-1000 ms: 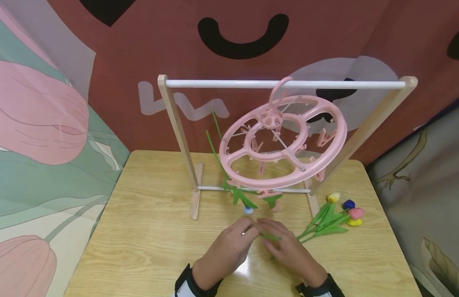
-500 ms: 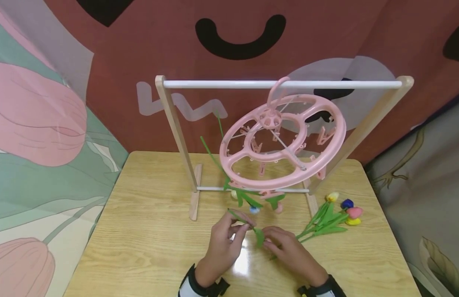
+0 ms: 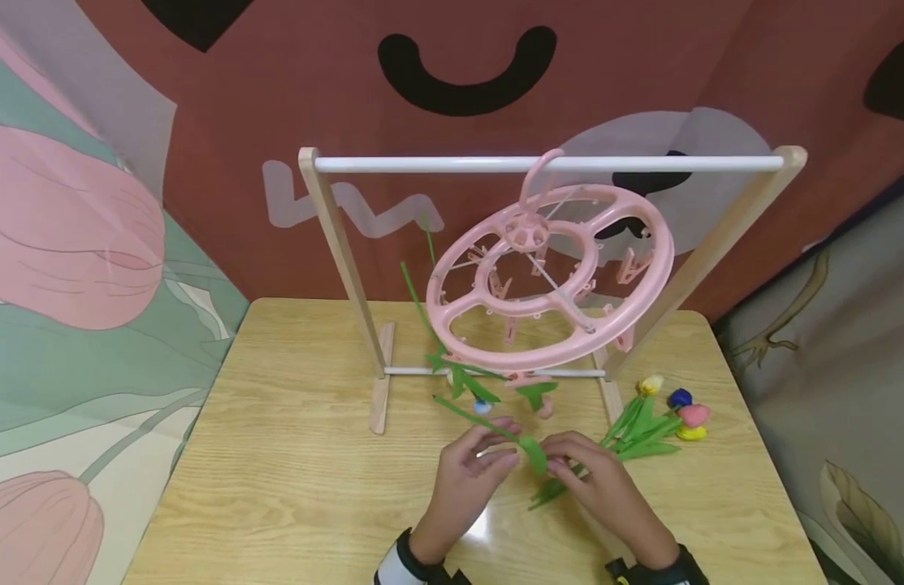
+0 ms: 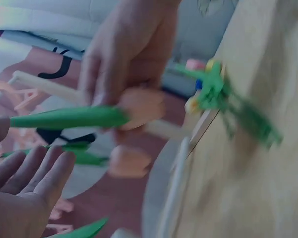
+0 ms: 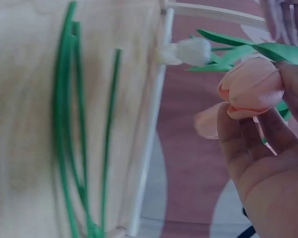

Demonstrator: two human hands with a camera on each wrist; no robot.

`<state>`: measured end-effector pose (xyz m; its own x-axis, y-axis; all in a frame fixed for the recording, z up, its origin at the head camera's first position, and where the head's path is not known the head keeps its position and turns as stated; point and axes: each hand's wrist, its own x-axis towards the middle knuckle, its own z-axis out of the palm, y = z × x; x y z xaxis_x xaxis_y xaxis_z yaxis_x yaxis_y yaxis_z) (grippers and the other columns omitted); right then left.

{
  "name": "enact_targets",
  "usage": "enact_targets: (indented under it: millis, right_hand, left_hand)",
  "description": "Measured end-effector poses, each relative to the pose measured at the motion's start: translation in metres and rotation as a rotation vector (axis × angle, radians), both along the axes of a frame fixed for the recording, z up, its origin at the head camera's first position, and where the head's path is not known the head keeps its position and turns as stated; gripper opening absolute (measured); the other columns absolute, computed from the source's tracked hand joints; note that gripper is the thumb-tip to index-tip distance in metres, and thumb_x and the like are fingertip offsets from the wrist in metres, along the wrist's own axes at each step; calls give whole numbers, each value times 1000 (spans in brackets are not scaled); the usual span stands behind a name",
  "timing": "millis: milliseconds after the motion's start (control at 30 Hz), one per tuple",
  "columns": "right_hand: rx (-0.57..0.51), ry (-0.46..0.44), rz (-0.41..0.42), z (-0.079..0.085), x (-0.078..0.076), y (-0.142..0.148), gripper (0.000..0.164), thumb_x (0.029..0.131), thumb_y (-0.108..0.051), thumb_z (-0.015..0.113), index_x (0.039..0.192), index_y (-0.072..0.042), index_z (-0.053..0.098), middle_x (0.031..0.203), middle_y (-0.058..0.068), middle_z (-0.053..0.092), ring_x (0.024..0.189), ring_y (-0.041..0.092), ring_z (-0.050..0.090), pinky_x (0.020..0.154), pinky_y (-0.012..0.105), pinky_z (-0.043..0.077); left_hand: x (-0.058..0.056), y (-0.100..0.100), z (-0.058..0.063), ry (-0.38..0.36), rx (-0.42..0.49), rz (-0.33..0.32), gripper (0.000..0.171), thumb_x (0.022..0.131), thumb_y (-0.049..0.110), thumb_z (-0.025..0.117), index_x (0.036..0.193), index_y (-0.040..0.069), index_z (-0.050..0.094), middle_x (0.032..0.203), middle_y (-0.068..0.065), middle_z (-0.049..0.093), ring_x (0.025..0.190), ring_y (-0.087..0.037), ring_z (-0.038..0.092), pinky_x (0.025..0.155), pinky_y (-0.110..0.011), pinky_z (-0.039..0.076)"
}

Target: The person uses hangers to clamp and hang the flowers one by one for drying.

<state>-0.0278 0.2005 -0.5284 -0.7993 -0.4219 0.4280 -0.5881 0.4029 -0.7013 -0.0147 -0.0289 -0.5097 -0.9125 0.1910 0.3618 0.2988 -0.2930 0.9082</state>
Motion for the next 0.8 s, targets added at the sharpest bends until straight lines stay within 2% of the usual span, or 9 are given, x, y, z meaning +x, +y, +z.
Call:
enact_targets:
  millis: [100, 167, 267, 400, 500, 633, 800]
  right_hand:
    - [10, 10, -13, 9, 0, 1, 37, 84, 9, 78, 109, -18, 74, 113, 3, 73, 98, 11, 70, 80, 11, 57]
    - [18, 12, -11, 14, 0, 1, 37, 85, 8, 78, 110, -19, 75, 114, 2, 73, 101, 11, 70, 81, 11, 57]
    - [34, 67, -22, 20, 0, 2, 40, 83, 9, 79, 112, -18, 75, 113, 1, 73, 100, 15, 70, 85, 9, 55]
    - [78, 105, -93, 30, -2, 12, 39, 83, 7, 79, 115, -16, 74, 115, 1, 73, 103, 14, 71, 95, 5, 49]
    - [53, 126, -163, 44, -7, 26, 39, 83, 11, 77, 115, -11, 73, 113, 3, 73, 102, 10, 69, 93, 6, 50]
    - [2, 160, -250, 72, -20, 45, 43, 81, 17, 74, 118, -4, 71, 113, 9, 72, 96, 3, 64, 84, 9, 52]
    - [67, 154, -305, 108, -38, 59, 56, 80, 16, 76, 132, -1, 62, 122, 14, 67, 101, -2, 58, 87, 5, 46]
  left_hand:
    - [0, 13, -7, -22, 68, -1, 32, 97, -6, 64, 128, -14, 60, 125, -36, 63, 119, -25, 69, 97, -42, 61]
    - [0, 19, -8, -13, 95, 23, 29, 97, -7, 64, 124, -16, 62, 121, -38, 65, 116, -20, 71, 95, -40, 62]
    - [-2, 27, -9, 23, 102, 73, 22, 97, -8, 63, 118, -16, 66, 113, -37, 68, 110, -23, 74, 90, -42, 63]
    - [-4, 29, -9, 61, 40, 156, 15, 97, -9, 63, 108, -14, 71, 107, -30, 73, 108, -23, 74, 84, -39, 65]
    - [-5, 29, -10, 125, -25, 206, 12, 95, -10, 65, 103, -12, 73, 105, -26, 75, 109, -24, 73, 85, -35, 65]
    - [-7, 26, -14, 219, -93, 223, 14, 93, -12, 66, 105, -11, 73, 105, -25, 75, 109, -26, 73, 88, -34, 64]
    - [-9, 24, -22, 309, -184, 248, 19, 90, -15, 67, 108, -11, 72, 107, -23, 76, 101, -32, 75, 83, -34, 66]
